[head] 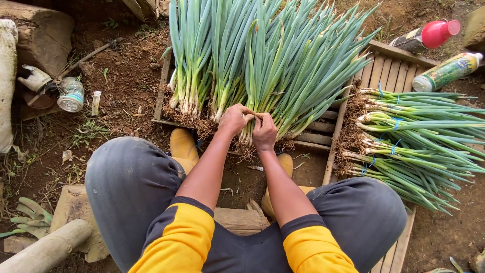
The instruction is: Gathering harvested scallions and tying them into uniform bunches using plastic string.
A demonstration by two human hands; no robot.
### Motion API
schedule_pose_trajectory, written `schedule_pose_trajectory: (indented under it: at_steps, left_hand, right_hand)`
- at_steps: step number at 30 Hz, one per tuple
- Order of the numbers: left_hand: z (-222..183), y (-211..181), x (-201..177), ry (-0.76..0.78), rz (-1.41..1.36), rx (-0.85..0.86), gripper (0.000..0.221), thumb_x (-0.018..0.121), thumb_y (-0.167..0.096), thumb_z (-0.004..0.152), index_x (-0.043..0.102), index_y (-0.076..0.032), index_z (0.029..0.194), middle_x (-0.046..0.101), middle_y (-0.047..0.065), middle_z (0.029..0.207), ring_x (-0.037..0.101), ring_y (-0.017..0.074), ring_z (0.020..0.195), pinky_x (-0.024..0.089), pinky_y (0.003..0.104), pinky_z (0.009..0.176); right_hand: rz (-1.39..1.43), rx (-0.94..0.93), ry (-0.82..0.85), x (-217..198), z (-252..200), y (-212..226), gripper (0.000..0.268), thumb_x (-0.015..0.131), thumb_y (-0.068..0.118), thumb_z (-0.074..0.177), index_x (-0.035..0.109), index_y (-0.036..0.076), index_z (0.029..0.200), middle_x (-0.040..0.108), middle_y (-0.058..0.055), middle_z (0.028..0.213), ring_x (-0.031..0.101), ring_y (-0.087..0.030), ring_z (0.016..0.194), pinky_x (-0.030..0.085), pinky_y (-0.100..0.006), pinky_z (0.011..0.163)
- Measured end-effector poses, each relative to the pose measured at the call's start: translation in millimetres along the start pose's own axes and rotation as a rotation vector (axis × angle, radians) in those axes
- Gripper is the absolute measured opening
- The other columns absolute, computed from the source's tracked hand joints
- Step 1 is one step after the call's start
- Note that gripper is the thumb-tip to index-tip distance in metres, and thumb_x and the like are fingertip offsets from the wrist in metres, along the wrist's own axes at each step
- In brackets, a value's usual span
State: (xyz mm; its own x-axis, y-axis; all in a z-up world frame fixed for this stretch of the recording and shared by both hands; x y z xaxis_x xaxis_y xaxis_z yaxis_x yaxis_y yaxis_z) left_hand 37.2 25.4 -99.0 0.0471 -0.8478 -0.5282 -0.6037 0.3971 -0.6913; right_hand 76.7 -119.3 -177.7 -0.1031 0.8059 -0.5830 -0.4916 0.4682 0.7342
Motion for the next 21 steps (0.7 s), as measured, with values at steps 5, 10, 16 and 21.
schedule_pose_trajectory:
  at_steps: [5,10,16,21]
  left_hand:
    - [-3,-7,-8,-0.006,0.055,0.015,0.014,0.069,-0.035,0.093,0.078,-0.035,0.103,0.071,-0.007,0.108,0.069,0.0244,0.110,0.055,0.047,0.099]
    - [-7,-8,-10,0.001,0.090,0.060,0.015,0.068,-0.034,0.093,0.077,-0.030,0.104,0.070,-0.006,0.108,0.069,0.0236,0.109,0.055,0.046,0.097]
    - [-4,0,-1,-0.003,0.103,0.042,0.018,0.066,-0.038,0.091,0.076,-0.030,0.104,0.070,-0.006,0.108,0.069,0.0220,0.109,0.056,0.046,0.096]
    - [-9,-2,3,-0.045,0.104,0.028,0.023,0.061,-0.040,0.090,0.075,-0.027,0.103,0.069,-0.002,0.107,0.070,0.0270,0.106,0.057,0.047,0.095]
  right_hand:
    - [0.094,0.163,0.042,-19,10,30,0.009,0.064,0.014,0.101,0.070,0.009,0.097,0.073,-0.009,0.087,0.073,-0.024,0.080,0.058,-0.037,0.075]
    - [0.175,0.337,0.069,-35,18,54,0.004,0.072,0.013,0.095,0.075,0.011,0.095,0.074,-0.007,0.084,0.070,-0.018,0.077,0.056,-0.034,0.071]
    - [0.206,0.391,0.063,-38,18,59,0.004,0.073,0.014,0.095,0.077,0.013,0.094,0.076,-0.007,0.083,0.070,-0.017,0.074,0.056,-0.033,0.069]
    - [0.191,0.371,0.036,-34,19,56,0.004,0.075,0.014,0.091,0.079,0.014,0.094,0.076,-0.008,0.084,0.072,-0.019,0.077,0.057,-0.033,0.071]
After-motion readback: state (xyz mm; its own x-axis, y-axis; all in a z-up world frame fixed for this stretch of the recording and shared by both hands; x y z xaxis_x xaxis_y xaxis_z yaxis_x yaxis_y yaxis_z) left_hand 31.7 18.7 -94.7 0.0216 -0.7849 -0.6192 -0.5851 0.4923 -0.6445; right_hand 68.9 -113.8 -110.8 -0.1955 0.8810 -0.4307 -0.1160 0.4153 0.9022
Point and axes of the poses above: each hand's wrist, its own z-axis towards the middle knuckle, its own x-axis out of the palm, y = z × x, the point moved 1 cm from there along z, towards the middle knuckle
